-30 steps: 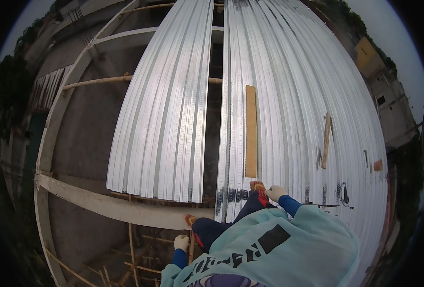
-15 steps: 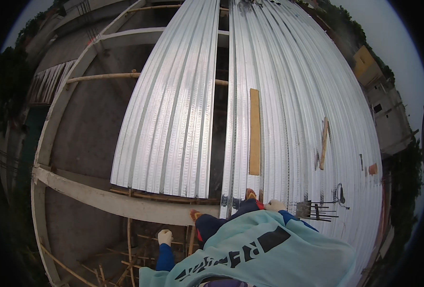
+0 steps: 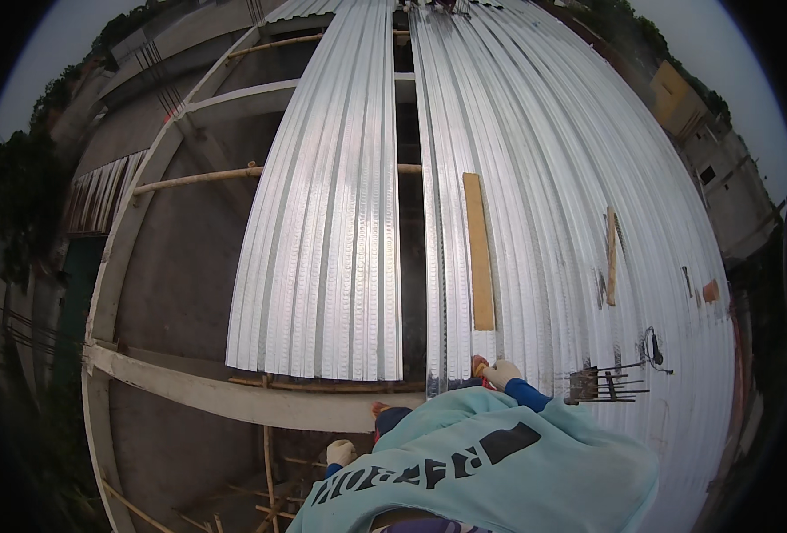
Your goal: The person lifts and positions a corrugated metal sheet onto a roof structure, aligning it with existing sheets. They walk along the roof edge to adjust placement and ensure proper fit.
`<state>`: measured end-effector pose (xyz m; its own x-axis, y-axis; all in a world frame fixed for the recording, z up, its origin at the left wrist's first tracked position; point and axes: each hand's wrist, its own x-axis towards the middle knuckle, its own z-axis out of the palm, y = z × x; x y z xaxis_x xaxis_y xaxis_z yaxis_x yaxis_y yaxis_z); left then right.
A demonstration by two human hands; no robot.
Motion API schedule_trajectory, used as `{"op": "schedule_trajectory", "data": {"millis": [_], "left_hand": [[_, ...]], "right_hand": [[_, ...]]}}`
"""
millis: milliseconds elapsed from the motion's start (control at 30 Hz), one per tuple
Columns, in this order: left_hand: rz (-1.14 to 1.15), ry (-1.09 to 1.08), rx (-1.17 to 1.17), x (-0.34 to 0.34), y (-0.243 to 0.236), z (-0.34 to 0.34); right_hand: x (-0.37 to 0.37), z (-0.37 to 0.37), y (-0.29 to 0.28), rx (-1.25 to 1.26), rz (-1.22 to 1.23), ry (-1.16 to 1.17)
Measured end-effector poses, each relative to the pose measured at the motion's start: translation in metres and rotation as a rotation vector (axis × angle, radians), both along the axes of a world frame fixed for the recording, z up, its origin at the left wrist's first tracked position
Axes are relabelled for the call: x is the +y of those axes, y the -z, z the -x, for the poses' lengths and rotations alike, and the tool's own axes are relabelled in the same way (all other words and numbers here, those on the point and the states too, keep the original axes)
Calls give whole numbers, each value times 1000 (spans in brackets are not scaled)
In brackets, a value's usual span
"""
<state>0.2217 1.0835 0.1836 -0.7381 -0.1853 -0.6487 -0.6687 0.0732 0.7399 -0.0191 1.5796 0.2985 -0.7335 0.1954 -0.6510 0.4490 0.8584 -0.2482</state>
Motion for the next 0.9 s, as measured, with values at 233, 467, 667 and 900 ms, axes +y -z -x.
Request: {"op": "schedule_trajectory", "data": {"millis": [233, 467, 667, 900], "left_hand": [[-38, -213, -252, 12, -14, 54], [-61, -199, -254, -2, -29, 55], [223, 228, 5, -48, 4, -1], [191, -49, -305, -15, 7, -12]], "right_hand": [[47, -40, 43, -106, -89, 178], [37, -36, 59, -78, -76, 159], [-14, -13, 46, -9, 29, 13], [-8, -6, 57, 34, -31, 25]]}}
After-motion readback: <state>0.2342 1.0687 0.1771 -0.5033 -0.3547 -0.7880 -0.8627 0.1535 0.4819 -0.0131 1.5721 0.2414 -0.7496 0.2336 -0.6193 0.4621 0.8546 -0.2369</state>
